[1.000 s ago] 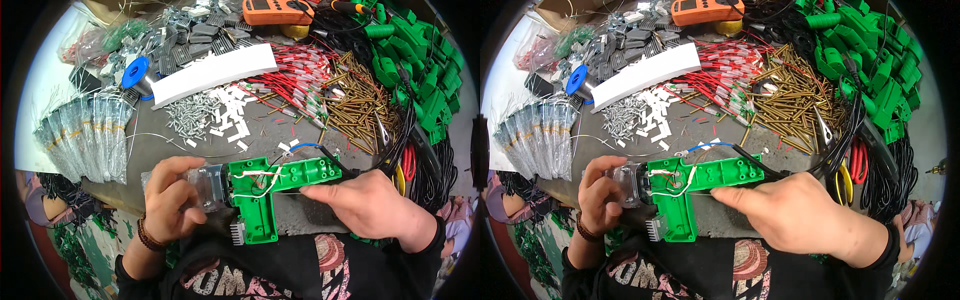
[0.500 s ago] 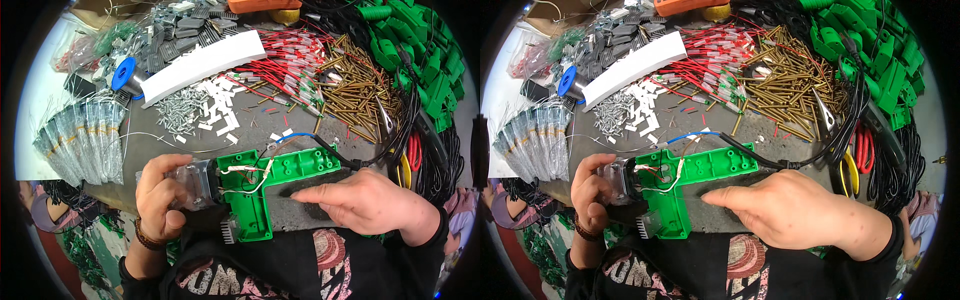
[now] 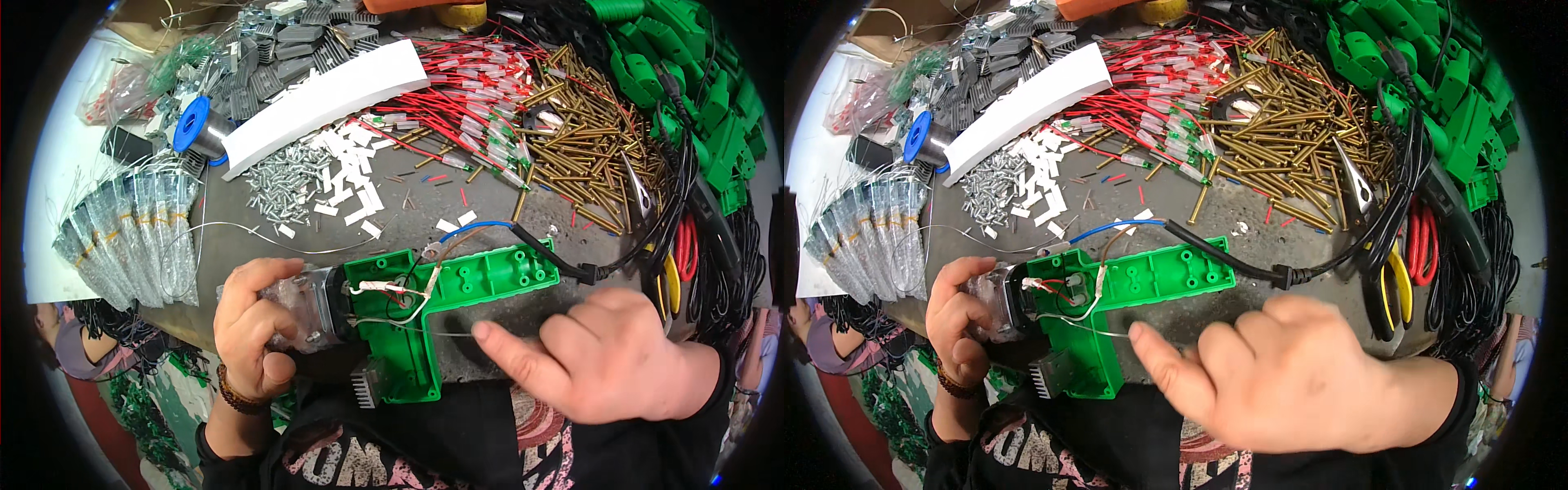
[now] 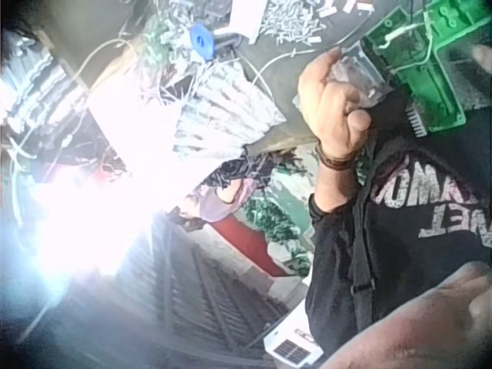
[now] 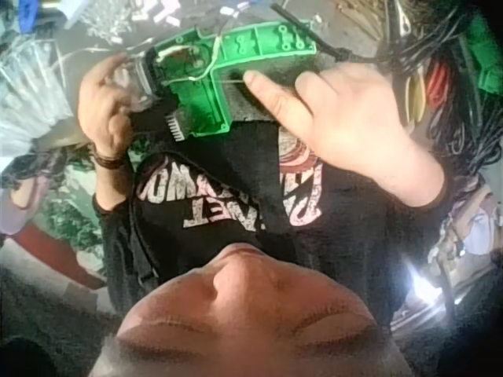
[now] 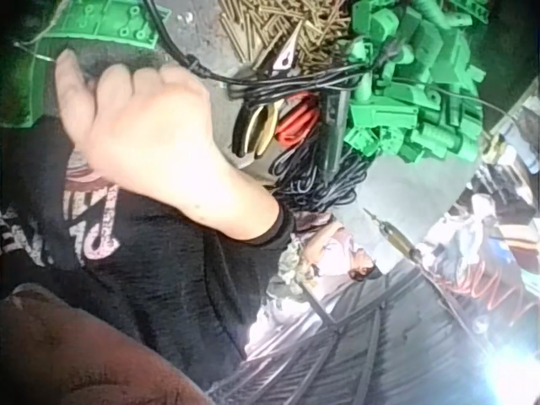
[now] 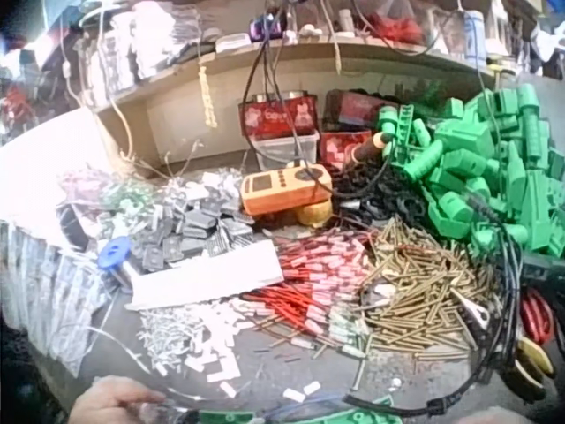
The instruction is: Assembling internal components, wiring, and soldering for a green plastic electronic device housing.
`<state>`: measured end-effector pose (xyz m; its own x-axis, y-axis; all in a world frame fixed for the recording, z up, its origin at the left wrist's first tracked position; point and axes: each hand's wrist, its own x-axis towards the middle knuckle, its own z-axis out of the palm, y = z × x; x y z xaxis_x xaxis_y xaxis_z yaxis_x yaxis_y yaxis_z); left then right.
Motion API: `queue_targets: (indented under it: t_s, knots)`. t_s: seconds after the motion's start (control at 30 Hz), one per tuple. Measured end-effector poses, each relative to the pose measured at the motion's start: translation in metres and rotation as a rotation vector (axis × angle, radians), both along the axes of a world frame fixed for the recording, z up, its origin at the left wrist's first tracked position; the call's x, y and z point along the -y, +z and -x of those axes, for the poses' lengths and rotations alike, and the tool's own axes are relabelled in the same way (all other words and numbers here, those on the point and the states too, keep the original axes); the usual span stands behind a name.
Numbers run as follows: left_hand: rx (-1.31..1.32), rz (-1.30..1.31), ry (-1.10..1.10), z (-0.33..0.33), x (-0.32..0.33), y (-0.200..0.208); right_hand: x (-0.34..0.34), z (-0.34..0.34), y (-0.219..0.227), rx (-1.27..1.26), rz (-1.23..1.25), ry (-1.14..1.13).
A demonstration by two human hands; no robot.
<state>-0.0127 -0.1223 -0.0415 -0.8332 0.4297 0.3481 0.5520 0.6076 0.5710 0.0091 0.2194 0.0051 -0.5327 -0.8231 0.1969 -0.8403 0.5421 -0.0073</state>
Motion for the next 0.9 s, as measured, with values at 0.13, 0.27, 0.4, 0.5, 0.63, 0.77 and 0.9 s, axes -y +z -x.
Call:
queue_targets:
  t_s: [0.13,0.27,0.4,0.5,0.63,0.77,0.9]
  knots:
    - [0.023,0.0,0.002,0.002,0.001,-0.002,0.004,-0.011,0.005,0.092,-0.039,-0.022]
    - [0.012,0.035,0.012,-0.001,0.002,0.001,-0.005,0.002,-0.008,0.501,0.108,-0.081]
    - [0.023,0.032,0.016,0.001,0.003,-0.001,-0.006,0.008,-0.018,0.711,0.293,-0.133]
    - [0.029,0.029,0.021,0.001,0.003,0.0,-0.005,0.01,-0.021,0.723,0.333,-0.13]
    - [0.024,0.028,0.026,0.0,0.002,0.0,-0.004,0.008,-0.007,0.708,0.252,-0.107]
    - [0.072,0.062,0.036,0.0,0.001,0.001,0.003,-0.001,0.002,0.432,0.227,0.03]
    - [0.089,0.048,0.047,-0.002,0.003,0.001,0.008,0.001,0.009,0.417,0.171,0.024]
